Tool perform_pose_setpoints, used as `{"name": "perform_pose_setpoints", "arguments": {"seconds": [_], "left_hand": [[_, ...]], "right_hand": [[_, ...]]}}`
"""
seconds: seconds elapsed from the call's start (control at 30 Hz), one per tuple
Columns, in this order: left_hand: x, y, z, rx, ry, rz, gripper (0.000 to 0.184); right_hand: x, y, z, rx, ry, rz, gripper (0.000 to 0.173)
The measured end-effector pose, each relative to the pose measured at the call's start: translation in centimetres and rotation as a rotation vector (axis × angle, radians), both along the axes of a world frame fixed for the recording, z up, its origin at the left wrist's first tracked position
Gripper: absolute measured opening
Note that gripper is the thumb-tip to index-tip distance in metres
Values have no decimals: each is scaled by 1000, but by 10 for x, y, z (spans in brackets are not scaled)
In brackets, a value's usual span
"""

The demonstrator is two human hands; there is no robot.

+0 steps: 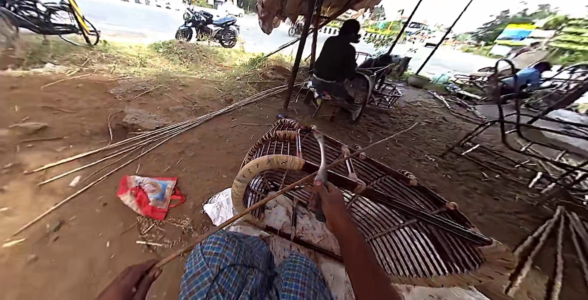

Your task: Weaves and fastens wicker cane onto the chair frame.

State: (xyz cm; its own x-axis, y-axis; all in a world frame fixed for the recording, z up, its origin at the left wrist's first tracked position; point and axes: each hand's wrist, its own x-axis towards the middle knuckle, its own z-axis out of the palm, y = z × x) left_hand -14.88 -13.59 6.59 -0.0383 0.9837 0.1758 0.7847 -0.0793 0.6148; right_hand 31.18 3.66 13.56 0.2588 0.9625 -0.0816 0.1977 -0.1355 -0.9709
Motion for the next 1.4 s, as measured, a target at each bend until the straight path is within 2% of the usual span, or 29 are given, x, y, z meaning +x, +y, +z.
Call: {"name": "perform_pose_setpoints", "arguments": {"seconds": [0.07,0.17,0.23,0.3,0.4,0.53,0.67,0.77,0.8,0.9,1.0,1.03,1.1,1.13,1.2,1.23,1.3,1.33,1.4], "left_hand": [[22,6,-14,-7,-46,27,30],[54,21,-13,-182,-107,3,28],[71,26,-13,-305,-128,-40,29],[82,33,-11,-328,-118,-64,29],[91,42,-6,-331,-104,-65,32],[97,52,-6,-96,-50,-57,33],[95,69,13,-323,-22,-63,37],[92,73,1,-379,-145,-85,35],[91,75,-3,-392,-173,-92,36],[90,76,-6,-422,-208,-96,36],[92,77,-8,-473,-245,-96,37],[91,79,-9,-468,-268,-97,36],[89,81,-8,-468,-295,-104,35],[89,80,-8,-479,-293,-106,36],[88,81,-11,-507,-302,-110,36],[86,83,-12,-511,-314,-111,37],[83,85,-11,-516,-332,-114,38],[84,85,-11,-524,-328,-116,38],[85,84,-11,-541,-330,-122,37]], "right_hand": [[-21,-41,-35,47,-119,126,43],[-56,-110,-93,71,-227,341,45],[-73,-145,-119,60,-313,427,44],[-81,-154,-132,55,-392,478,41],[-85,-146,-129,-12,-453,498,41],[-90,-124,-116,23,-480,472,37],[-103,-104,-107,79,-407,351,34],[-121,-111,-103,-125,-590,616,43],[-120,-108,-101,-134,-601,627,44],[-114,-103,-108,22,-511,397,39],[-124,-114,-106,-159,-607,644,45],[-121,-110,-103,-169,-612,623,45],[-116,-104,-108,-66,-531,452,41],[-118,-107,-111,-71,-538,468,41],[-124,-114,-112,-149,-591,637,45],[-122,-111,-110,-154,-581,644,45],[-117,-104,-111,-53,-500,506,40],[-120,-107,-113,-62,-483,514,39],[-126,-113,-114,-168,-504,666,43]]}}
